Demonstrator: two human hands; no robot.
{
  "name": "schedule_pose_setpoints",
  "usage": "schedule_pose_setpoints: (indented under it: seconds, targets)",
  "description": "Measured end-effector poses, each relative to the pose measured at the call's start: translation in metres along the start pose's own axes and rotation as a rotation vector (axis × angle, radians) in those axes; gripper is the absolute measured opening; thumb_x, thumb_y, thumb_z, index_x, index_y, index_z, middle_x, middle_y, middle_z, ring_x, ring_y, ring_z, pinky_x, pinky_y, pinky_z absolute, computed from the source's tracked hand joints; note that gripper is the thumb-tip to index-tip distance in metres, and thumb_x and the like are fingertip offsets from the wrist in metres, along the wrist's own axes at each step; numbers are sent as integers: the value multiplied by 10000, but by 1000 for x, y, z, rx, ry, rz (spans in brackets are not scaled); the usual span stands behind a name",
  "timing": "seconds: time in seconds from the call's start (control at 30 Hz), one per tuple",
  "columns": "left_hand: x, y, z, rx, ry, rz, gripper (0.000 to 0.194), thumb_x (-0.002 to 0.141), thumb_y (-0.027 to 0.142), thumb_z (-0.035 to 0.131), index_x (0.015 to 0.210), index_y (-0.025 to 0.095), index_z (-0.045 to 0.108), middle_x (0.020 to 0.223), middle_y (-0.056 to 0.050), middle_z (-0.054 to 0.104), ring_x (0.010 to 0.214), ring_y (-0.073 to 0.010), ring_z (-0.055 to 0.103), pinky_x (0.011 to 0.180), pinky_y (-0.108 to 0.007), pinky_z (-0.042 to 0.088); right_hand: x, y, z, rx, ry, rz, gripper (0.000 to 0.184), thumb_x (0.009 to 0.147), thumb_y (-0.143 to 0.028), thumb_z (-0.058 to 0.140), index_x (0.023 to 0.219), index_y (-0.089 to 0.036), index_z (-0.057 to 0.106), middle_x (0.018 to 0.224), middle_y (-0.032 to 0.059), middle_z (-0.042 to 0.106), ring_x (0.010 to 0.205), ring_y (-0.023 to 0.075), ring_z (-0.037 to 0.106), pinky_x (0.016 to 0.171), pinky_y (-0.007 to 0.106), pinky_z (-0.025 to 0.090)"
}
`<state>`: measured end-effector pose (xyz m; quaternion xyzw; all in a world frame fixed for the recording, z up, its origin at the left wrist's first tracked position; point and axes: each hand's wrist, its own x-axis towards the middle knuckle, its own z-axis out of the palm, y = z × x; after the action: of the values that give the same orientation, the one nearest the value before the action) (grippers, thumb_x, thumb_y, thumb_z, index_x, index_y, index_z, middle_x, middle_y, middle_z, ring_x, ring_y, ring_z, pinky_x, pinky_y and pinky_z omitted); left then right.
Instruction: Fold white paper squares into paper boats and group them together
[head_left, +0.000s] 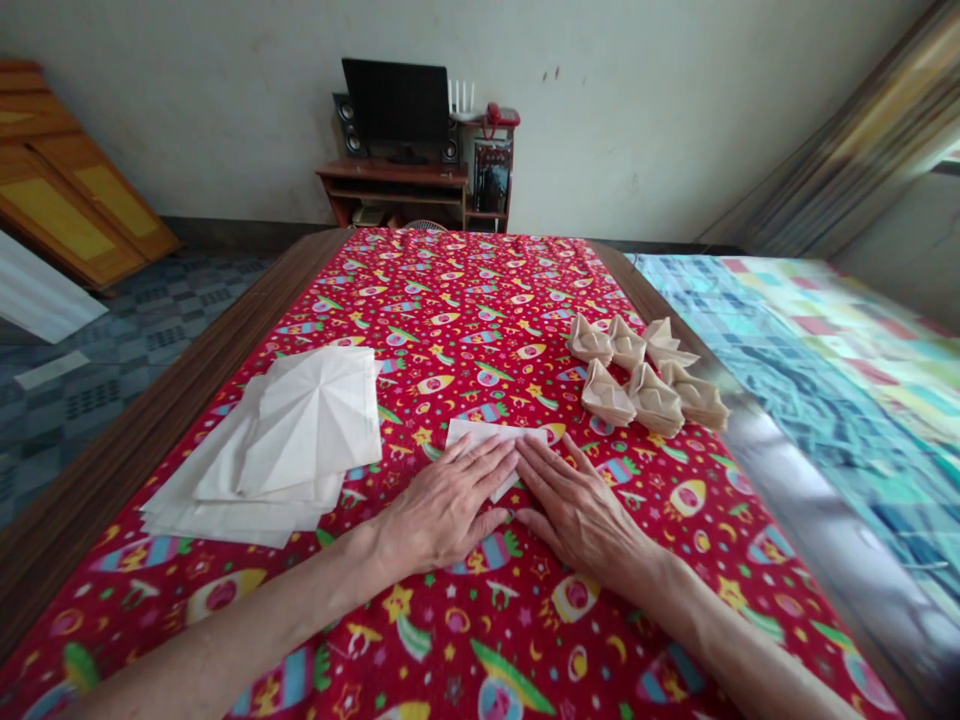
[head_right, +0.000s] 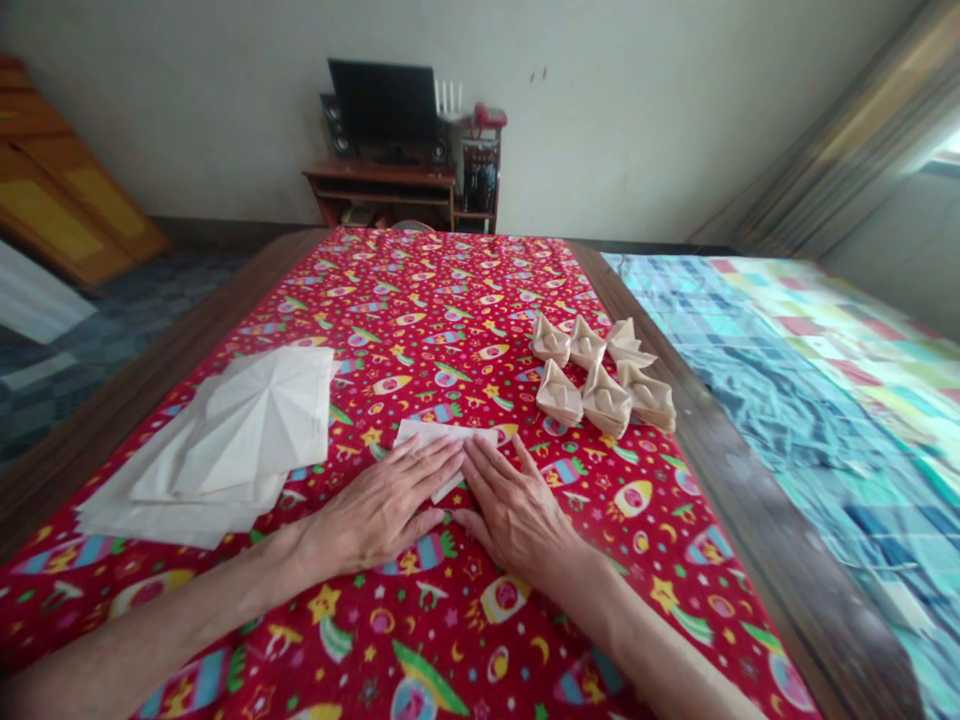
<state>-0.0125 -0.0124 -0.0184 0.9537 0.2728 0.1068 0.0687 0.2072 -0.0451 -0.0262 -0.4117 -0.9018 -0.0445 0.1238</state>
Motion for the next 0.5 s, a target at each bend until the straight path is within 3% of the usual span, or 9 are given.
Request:
schedule_pose_setpoints:
  seconds: [0.3,0.5]
  targets:
    - [-19,-15,-2,50,-13,-27,456,977,295,340,1421,193,337,1500,-36,331,1391,-169,274,1156,-374,208,-10,4,-2,23,14,68,455,973,-313,385,1392,-136,408,1399,99,459,1332,246,372,1118,519,257]
    - [-36,-24,-7,102,5,-72,453,952,227,375,1404,195,368,1488,-38,353,1370,-182,322,1144,-415,233,-18,7,-5,15,15,103,437,981,-292,360,1390,-147,411,1392,101,466,1320,247,392,1081,518,316]
